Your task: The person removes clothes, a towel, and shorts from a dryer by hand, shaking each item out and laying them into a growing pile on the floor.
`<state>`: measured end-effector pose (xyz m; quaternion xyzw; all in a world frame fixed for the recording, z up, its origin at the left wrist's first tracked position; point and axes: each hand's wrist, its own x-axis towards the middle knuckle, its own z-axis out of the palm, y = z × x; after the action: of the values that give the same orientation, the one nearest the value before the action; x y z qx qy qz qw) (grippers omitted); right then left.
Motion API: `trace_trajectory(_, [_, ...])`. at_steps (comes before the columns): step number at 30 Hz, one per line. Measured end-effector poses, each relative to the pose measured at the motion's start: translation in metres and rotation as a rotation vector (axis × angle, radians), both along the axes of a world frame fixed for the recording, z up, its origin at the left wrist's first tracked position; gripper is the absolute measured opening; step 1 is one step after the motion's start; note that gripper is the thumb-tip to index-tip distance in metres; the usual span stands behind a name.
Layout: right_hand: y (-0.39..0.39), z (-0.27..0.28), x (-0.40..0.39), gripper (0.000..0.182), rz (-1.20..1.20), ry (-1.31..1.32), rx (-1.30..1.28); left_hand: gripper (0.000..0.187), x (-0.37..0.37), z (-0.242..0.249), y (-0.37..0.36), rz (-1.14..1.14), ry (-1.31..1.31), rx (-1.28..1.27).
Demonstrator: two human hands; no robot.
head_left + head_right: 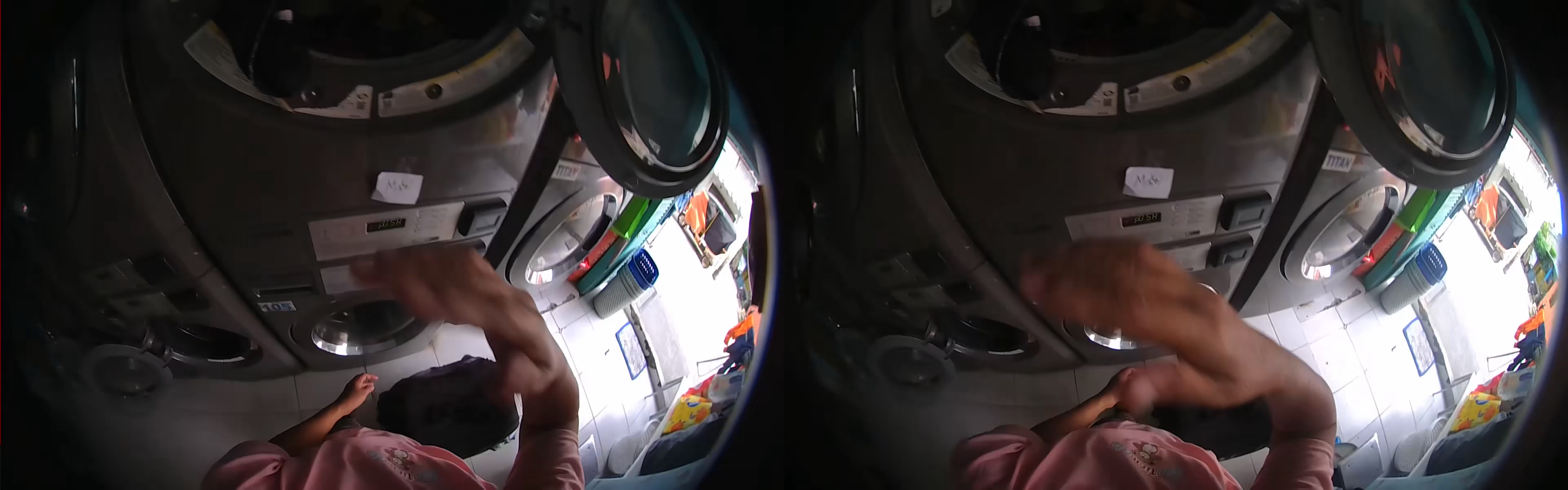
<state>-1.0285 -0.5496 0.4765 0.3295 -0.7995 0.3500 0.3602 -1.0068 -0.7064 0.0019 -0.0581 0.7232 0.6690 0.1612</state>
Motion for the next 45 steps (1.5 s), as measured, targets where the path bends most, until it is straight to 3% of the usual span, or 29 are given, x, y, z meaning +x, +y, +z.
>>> trace_trajectory(1, [-0.001, 0.004, -0.041, 0.041, 0.737, -0.04, 0.083, 0.019, -0.005, 0.018, -0.014, -0.035, 0.021, -0.024])
trace_trajectory(2, [-0.017, 0.008, -0.07, 0.038, 0.428, 0.026, 0.212, 0.018, -0.014, 0.017, -0.029, -0.024, 0.104, -0.024])
trace_trajectory(3, [-0.033, 0.017, -0.092, 0.037, 0.304, -0.106, 0.112, 0.018, -0.018, 0.012, -0.044, -0.009, 0.182, -0.026])
trace_trajectory(5, [-0.074, 0.046, -0.147, 0.036, 0.334, -0.105, -0.149, 0.017, -0.029, 0.007, -0.07, 0.053, 0.203, 0.015])
trace_trajectory(8, [-0.14, 0.108, -0.168, 0.031, 0.363, 0.019, -0.166, 0.016, -0.042, 0.018, -0.087, 0.087, 0.171, 0.013])
trace_trajectory(9, [-0.165, 0.129, -0.165, 0.036, 0.322, -0.293, -0.24, 0.016, -0.047, 0.024, -0.089, 0.068, 0.175, 0.039])
trace_trajectory(11, [-0.184, 0.152, -0.165, 0.043, 0.271, -0.609, -0.316, 0.016, -0.059, 0.044, -0.087, -0.003, 0.158, 0.088])
trace_trajectory(13, [-0.19, 0.161, -0.167, 0.04, 0.21, -0.524, -0.362, 0.017, -0.07, 0.061, -0.079, -0.143, 0.248, 0.16])
trace_trajectory(16, [-0.155, 0.18, -0.183, 0.028, 0.504, -0.441, -0.679, 0.019, -0.085, 0.098, -0.071, -0.222, 0.295, 0.204])
trace_trajectory(19, [-0.089, 0.2, -0.205, 0.024, 0.621, -0.056, -0.876, 0.021, -0.094, 0.148, -0.065, -0.277, 0.282, 0.284])
trace_trajectory(22, [0.01, 0.229, -0.198, 0.023, 0.461, 0.062, -0.8, 0.02, -0.111, 0.161, -0.047, -0.26, 0.362, 0.368])
trace_trajectory(26, [0.121, 0.231, -0.147, 0.021, 0.174, 0.257, -0.667, 0.02, -0.124, 0.229, -0.014, -0.21, 0.591, 0.339])
trace_trajectory(29, [0.194, 0.221, -0.108, 0.019, -0.3, 0.523, -0.345, 0.024, -0.132, 0.267, 0.014, -0.095, 0.846, 0.281])
trace_trajectory(32, [0.253, 0.208, -0.071, 0.018, -0.799, 0.867, 0.118, 0.033, -0.13, 0.315, 0.031, 0.124, 1.324, 0.041])
trace_trajectory(33, [0.263, 0.202, -0.059, 0.017, -0.875, 0.936, 0.203, 0.037, -0.131, 0.329, 0.035, 0.185, 1.465, -0.012])
trace_trajectory(35, [0.279, 0.187, -0.04, 0.018, -0.822, 0.948, 0.107, 0.045, -0.139, 0.351, 0.04, 0.278, 1.562, 0.05])
trace_trajectory(39, [0.321, 0.159, -0.015, 0.019, -0.728, 0.911, -0.105, 0.055, -0.146, 0.402, 0.062, 0.268, 1.457, 0.258])
trace_trajectory(43, [0.369, 0.121, -0.007, 0.022, -0.694, 0.833, -0.24, 0.064, -0.16, 0.431, 0.108, -0.15, 0.981, 0.826])
trace_trajectory(45, [0.393, 0.093, -0.01, 0.024, -0.667, 0.77, -0.306, 0.049, -0.173, 0.432, 0.117, -0.403, 0.477, 1.041])
